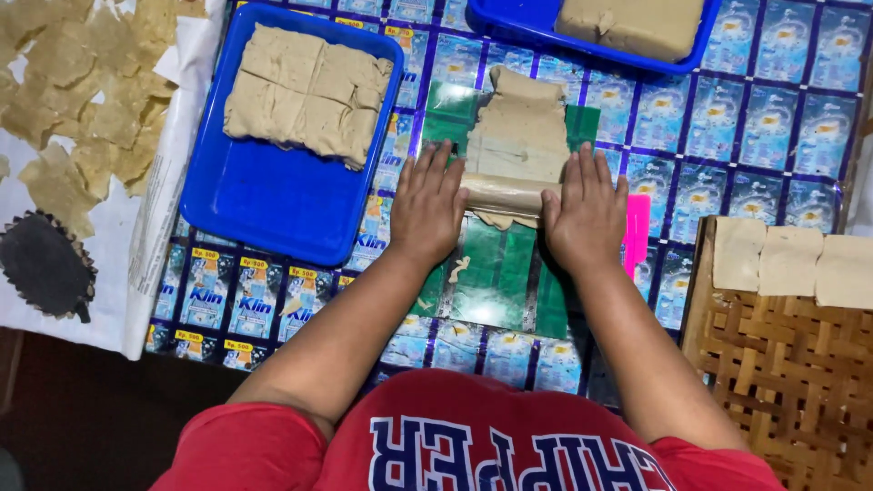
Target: Rolling out dough with a rolling pin and cutting it into small squares using a scraper.
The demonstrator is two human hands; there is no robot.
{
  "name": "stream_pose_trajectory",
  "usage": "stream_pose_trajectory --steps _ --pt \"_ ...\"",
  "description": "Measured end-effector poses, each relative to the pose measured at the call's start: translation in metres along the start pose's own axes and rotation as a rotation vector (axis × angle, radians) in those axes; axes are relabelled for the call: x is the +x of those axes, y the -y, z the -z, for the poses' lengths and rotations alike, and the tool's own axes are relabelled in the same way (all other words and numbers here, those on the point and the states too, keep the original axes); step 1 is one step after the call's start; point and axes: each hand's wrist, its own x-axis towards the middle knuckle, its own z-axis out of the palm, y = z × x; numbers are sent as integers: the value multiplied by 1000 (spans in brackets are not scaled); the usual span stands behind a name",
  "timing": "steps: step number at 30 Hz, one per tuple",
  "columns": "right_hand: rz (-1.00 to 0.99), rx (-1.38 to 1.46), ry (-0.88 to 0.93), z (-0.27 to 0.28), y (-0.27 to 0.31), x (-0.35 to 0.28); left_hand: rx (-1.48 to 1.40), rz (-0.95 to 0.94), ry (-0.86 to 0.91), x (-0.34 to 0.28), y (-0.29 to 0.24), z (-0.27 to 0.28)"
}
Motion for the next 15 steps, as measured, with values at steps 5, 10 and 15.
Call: stream_pose_trajectory --steps 5,10,15 --pt "42 2 -33 8 12 -42 -49 28 63 -49 -15 20" --pt "29 29 -28 17 25 -59 -40 76 162 -72 -26 30" --pt "-20 -22 -43 -9 10 -27 -30 58 106 -40 -12 11"
